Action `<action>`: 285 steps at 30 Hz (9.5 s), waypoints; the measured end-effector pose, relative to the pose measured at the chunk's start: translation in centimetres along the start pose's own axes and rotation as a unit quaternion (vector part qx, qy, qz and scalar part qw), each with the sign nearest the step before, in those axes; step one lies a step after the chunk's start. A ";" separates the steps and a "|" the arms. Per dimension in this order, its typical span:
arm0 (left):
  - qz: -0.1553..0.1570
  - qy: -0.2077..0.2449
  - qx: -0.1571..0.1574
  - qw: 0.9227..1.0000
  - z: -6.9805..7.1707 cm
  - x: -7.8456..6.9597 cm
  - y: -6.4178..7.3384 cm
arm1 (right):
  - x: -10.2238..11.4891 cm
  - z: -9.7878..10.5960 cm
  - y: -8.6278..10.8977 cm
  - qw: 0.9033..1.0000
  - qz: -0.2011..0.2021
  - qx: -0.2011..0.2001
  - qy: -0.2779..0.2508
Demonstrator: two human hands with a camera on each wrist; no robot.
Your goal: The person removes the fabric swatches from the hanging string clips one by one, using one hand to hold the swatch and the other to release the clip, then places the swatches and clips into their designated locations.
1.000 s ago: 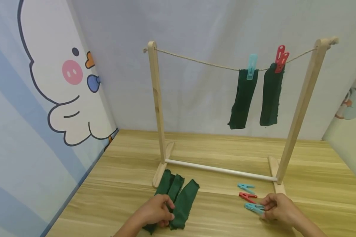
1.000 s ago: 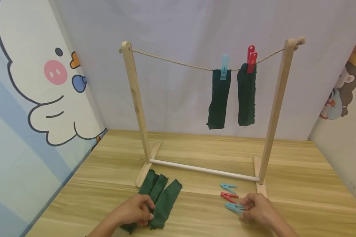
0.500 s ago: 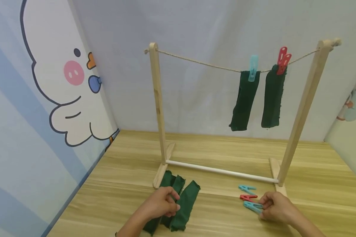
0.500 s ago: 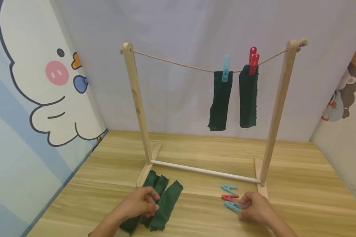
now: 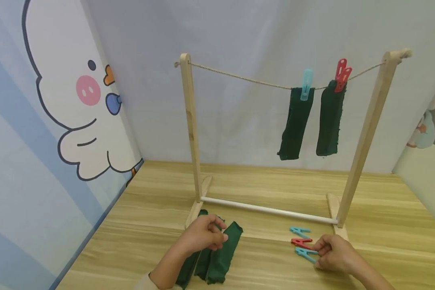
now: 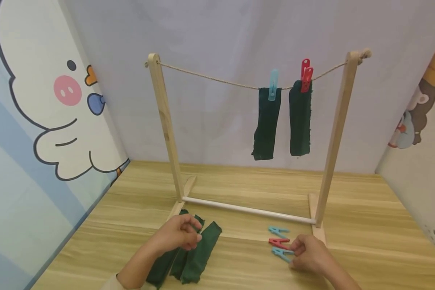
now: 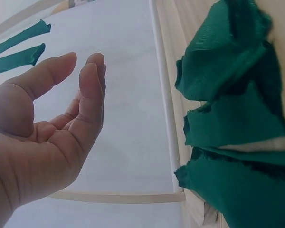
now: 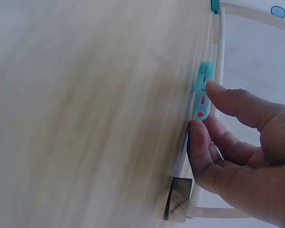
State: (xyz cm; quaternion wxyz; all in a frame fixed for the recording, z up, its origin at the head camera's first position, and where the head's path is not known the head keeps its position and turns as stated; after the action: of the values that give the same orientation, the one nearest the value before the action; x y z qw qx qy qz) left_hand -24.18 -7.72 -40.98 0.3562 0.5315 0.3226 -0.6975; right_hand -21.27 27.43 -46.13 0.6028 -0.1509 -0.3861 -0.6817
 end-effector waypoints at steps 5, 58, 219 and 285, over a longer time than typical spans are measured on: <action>-0.001 0.005 -0.002 1.000 0.0 -0.2 -0.6 | 0.1 0.2 0.0 1.000 0.012 0.011 -0.010; -0.151 -0.060 0.043 0.986 -2.9 -5.2 -8.3 | 9.5 6.9 1.4 0.961 0.276 0.004 -0.031; -0.314 0.107 -0.052 0.942 -3.9 -11.8 -13.7 | 27.9 19.4 4.1 0.920 0.226 -0.305 -0.100; -0.180 0.135 -0.106 0.969 -3.7 -5.6 -10.2 | 23.2 16.4 6.5 0.787 0.401 -0.426 -0.193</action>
State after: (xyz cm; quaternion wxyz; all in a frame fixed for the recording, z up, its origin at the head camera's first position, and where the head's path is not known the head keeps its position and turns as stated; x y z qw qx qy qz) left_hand -29.82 1.70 -35.68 0.2327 0.5131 0.5298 -0.6340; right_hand -24.66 22.83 -17.57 0.6093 -0.6624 -0.0694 -0.4303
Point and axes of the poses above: each hand's wrist, its own y-axis away from the middle knuckle, its own z-axis out of the back of the hand, x = y × z, the point moved 4 cm from there along -y, towards the middle knuckle, and after that the axes turned 14 degrees about -z, right-handed, at the moved point
